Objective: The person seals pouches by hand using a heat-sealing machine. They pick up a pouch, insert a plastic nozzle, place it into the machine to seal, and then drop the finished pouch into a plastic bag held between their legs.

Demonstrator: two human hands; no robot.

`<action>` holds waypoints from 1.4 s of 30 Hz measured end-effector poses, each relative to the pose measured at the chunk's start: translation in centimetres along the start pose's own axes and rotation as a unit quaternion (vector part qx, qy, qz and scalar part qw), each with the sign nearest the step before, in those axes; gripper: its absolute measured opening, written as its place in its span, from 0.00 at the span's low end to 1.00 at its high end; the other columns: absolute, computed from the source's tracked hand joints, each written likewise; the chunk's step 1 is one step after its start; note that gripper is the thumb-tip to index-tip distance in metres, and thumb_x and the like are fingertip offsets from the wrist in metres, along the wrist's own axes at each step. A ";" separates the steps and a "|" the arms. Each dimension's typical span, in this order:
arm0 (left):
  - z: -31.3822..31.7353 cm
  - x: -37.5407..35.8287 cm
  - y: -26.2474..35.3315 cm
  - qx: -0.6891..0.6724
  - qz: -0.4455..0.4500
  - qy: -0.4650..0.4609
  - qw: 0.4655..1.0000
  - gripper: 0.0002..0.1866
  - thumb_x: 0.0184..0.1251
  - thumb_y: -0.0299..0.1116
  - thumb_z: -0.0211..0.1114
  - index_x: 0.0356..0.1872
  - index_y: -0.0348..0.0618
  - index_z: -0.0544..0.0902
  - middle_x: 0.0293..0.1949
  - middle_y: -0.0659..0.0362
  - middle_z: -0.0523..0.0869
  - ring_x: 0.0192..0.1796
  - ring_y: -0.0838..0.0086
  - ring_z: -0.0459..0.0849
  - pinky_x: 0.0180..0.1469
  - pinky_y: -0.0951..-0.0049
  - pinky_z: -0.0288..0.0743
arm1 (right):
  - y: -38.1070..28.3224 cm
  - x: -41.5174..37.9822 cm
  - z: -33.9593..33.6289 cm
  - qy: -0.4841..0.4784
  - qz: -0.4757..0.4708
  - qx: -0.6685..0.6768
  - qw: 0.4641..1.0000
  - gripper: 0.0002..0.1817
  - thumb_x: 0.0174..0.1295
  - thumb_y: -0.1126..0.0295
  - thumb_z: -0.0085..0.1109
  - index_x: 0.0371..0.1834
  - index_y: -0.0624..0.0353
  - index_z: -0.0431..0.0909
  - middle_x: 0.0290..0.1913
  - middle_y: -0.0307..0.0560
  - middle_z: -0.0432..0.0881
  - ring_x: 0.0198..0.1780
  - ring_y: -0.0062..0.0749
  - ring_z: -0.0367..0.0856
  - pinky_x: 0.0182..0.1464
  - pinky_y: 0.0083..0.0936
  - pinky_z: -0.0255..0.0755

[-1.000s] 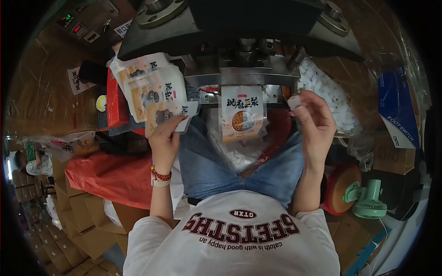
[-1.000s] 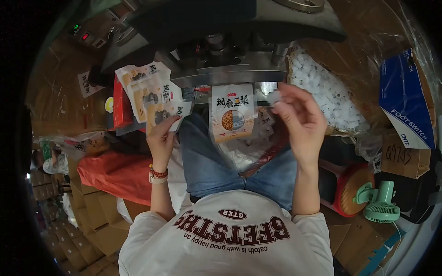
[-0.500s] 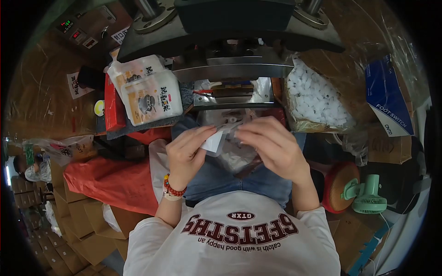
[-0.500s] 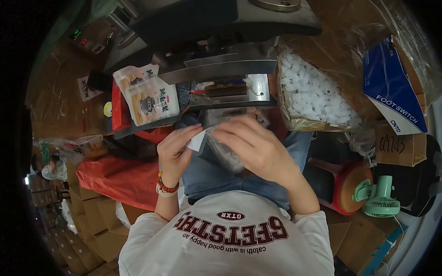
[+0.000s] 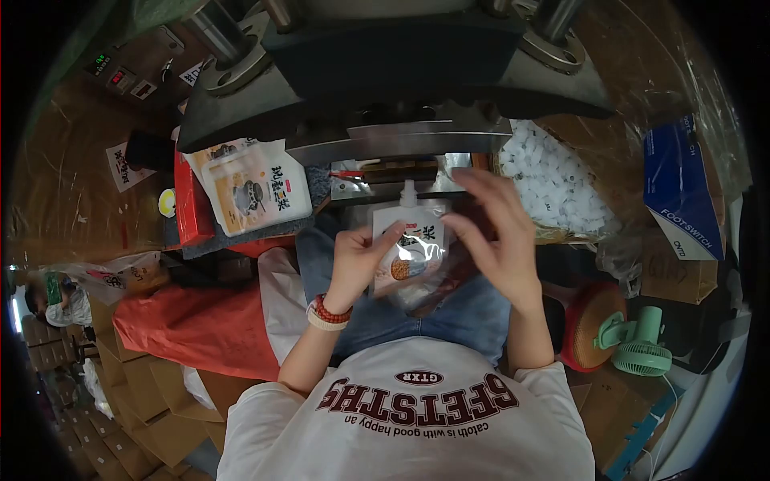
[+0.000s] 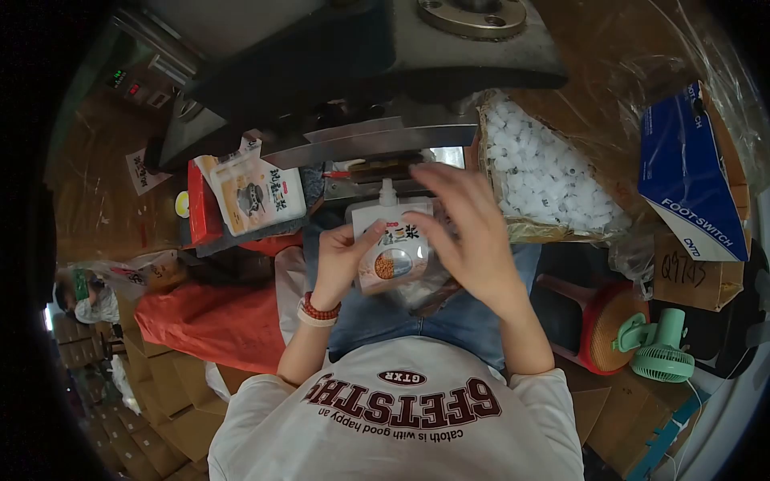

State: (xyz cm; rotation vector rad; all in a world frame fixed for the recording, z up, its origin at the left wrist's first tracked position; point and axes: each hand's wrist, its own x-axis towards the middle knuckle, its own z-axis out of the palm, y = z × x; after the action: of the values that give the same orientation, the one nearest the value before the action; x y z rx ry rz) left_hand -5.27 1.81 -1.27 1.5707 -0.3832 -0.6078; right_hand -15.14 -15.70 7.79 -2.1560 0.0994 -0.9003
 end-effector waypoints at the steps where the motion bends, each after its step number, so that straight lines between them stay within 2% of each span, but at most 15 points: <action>1: -0.1 0.7 0.2 -0.001 0.000 0.002 1.000 0.16 0.66 0.38 0.69 0.26 0.33 0.86 0.16 0.65 0.81 0.23 0.90 0.76 0.23 0.85 0.66 | 0.8 -0.2 -0.8 0.031 0.047 -0.040 0.998 0.16 0.56 0.75 0.65 0.48 0.63 0.79 0.46 0.51 0.81 0.45 0.44 0.78 0.47 0.34 0.73; 5: 0.3 3.4 2.6 -0.171 -0.095 0.018 0.981 0.13 0.64 0.35 0.70 0.30 0.31 0.85 0.26 0.60 0.87 0.27 0.84 0.82 0.29 0.82 0.74 | 4.5 0.7 -3.1 0.066 0.092 -0.219 0.969 0.12 0.58 0.77 0.62 0.46 0.61 0.79 0.44 0.51 0.81 0.43 0.45 0.78 0.45 0.35 0.73; 9: -0.1 5.1 2.2 -0.244 -0.103 -0.029 0.964 0.12 0.65 0.34 0.69 0.35 0.31 0.84 0.34 0.56 0.88 0.32 0.80 0.85 0.35 0.80 0.78 | 8.8 -0.6 -1.8 -0.038 0.113 -0.348 0.930 0.12 0.61 0.76 0.56 0.48 0.61 0.79 0.42 0.52 0.80 0.42 0.49 0.77 0.45 0.39 0.73; 12: -1.0 4.6 1.9 -0.219 -0.099 -0.042 0.970 0.15 0.64 0.37 0.70 0.39 0.32 0.84 0.36 0.56 0.88 0.34 0.80 0.86 0.35 0.79 0.78 | 9.1 -0.8 -2.0 -0.043 0.098 -0.348 0.931 0.12 0.63 0.76 0.54 0.50 0.61 0.78 0.42 0.54 0.80 0.42 0.50 0.77 0.45 0.38 0.74; 14: -3.2 3.7 2.5 0.089 0.014 0.079 0.993 0.18 0.63 0.40 0.70 0.46 0.36 0.84 0.41 0.57 0.89 0.42 0.72 0.87 0.46 0.72 0.78 | 9.0 -0.5 -2.3 -0.032 0.066 -0.346 0.935 0.12 0.64 0.76 0.54 0.49 0.62 0.78 0.42 0.54 0.79 0.42 0.50 0.77 0.44 0.37 0.74; 15: -4.2 3.2 2.4 0.088 0.014 0.080 0.993 0.18 0.63 0.40 0.70 0.46 0.36 0.84 0.41 0.57 0.89 0.42 0.72 0.87 0.46 0.72 0.78 | 8.7 -0.6 -2.4 0.033 0.073 -0.273 0.959 0.11 0.66 0.75 0.53 0.50 0.62 0.76 0.43 0.53 0.80 0.40 0.44 0.79 0.43 0.34 0.74; 17: -6.5 2.1 2.0 0.362 0.115 0.132 0.916 0.18 0.61 0.38 0.70 0.49 0.39 0.83 0.44 0.57 0.88 0.48 0.67 0.85 0.53 0.66 0.72 | 7.6 -1.3 -2.5 0.097 0.082 -0.196 0.972 0.10 0.69 0.74 0.53 0.51 0.63 0.75 0.43 0.52 0.81 0.39 0.39 0.80 0.42 0.32 0.73; 19: -8.8 0.6 1.4 0.603 0.204 0.174 0.751 0.19 0.60 0.37 0.69 0.52 0.42 0.83 0.47 0.57 0.87 0.55 0.61 0.82 0.61 0.60 0.67 | 5.8 -2.1 -2.0 0.174 0.227 0.225 0.931 0.11 0.71 0.72 0.52 0.53 0.63 0.73 0.46 0.51 0.82 0.38 0.27 0.79 0.39 0.24 0.73; 20: -9.9 -0.1 1.2 0.704 0.242 0.188 0.640 0.20 0.59 0.36 0.69 0.53 0.44 0.82 0.49 0.57 0.87 0.58 0.59 0.81 0.65 0.57 0.64 | 4.8 -2.1 -1.6 0.173 0.227 0.228 0.931 0.11 0.71 0.72 0.52 0.53 0.63 0.73 0.46 0.51 0.82 0.38 0.27 0.79 0.39 0.24 0.73; 24: -11.9 -2.0 0.1 0.581 0.258 0.128 0.761 0.18 0.58 0.27 0.66 0.51 0.43 0.84 0.48 0.56 0.87 0.55 0.59 0.83 0.61 0.59 0.70 | 0.5 -2.0 0.4 0.072 0.222 0.429 0.872 0.15 0.66 0.77 0.57 0.55 0.65 0.70 0.48 0.52 0.82 0.38 0.27 0.81 0.37 0.19 0.75; 26: -10.4 -2.6 1.3 0.366 0.158 0.161 0.903 0.15 0.55 0.19 0.63 0.45 0.41 0.85 0.46 0.54 0.87 0.52 0.61 0.85 0.55 0.64 0.76 | -1.2 -2.0 1.3 -0.031 0.190 0.540 0.819 0.15 0.65 0.83 0.55 0.55 0.68 0.71 0.49 0.52 0.82 0.45 0.28 0.83 0.48 0.21 0.77; 31: -5.9 -4.6 5.0 0.386 0.362 0.133 0.838 0.16 0.48 0.15 0.62 0.41 0.38 0.85 0.44 0.54 0.87 0.49 0.61 0.86 0.50 0.66 0.78 | -2.0 -2.5 4.3 -0.091 0.202 0.428 0.876 0.13 0.60 0.84 0.58 0.48 0.69 0.78 0.48 0.49 0.82 0.47 0.32 0.83 0.48 0.23 0.78; 33: -5.1 -5.2 6.1 0.456 0.403 0.113 0.785 0.19 0.46 0.16 0.63 0.43 0.38 0.84 0.43 0.55 0.87 0.48 0.60 0.86 0.50 0.66 0.78 | -1.7 -1.9 4.6 -0.125 -0.122 0.065 0.982 0.16 0.53 0.83 0.64 0.47 0.70 0.78 0.46 0.54 0.81 0.41 0.41 0.82 0.43 0.29 0.79; 37: -4.5 -5.7 7.3 0.464 0.447 0.073 0.761 0.21 0.44 0.17 0.63 0.44 0.39 0.84 0.43 0.56 0.87 0.45 0.61 0.86 0.47 0.68 0.79 | -4.0 -1.5 1.5 -0.178 -0.185 -0.068 0.964 0.19 0.50 0.80 0.66 0.47 0.70 0.78 0.45 0.54 0.80 0.41 0.45 0.80 0.42 0.31 0.78; 42: -2.1 -4.3 5.0 0.297 0.328 0.019 0.897 0.09 0.53 0.21 0.67 0.37 0.37 0.85 0.36 0.54 0.88 0.36 0.70 0.87 0.38 0.75 0.79 | -1.8 -1.6 1.3 -0.159 -0.108 0.052 0.980 0.22 0.53 0.76 0.64 0.54 0.65 0.77 0.51 0.50 0.77 0.48 0.42 0.79 0.49 0.33 0.75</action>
State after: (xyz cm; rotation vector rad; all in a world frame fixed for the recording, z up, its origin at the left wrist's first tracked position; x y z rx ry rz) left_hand -6.91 5.54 4.35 1.8706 -1.0905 0.0898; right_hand -15.87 -13.08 7.53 -2.2113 -0.3397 -0.6521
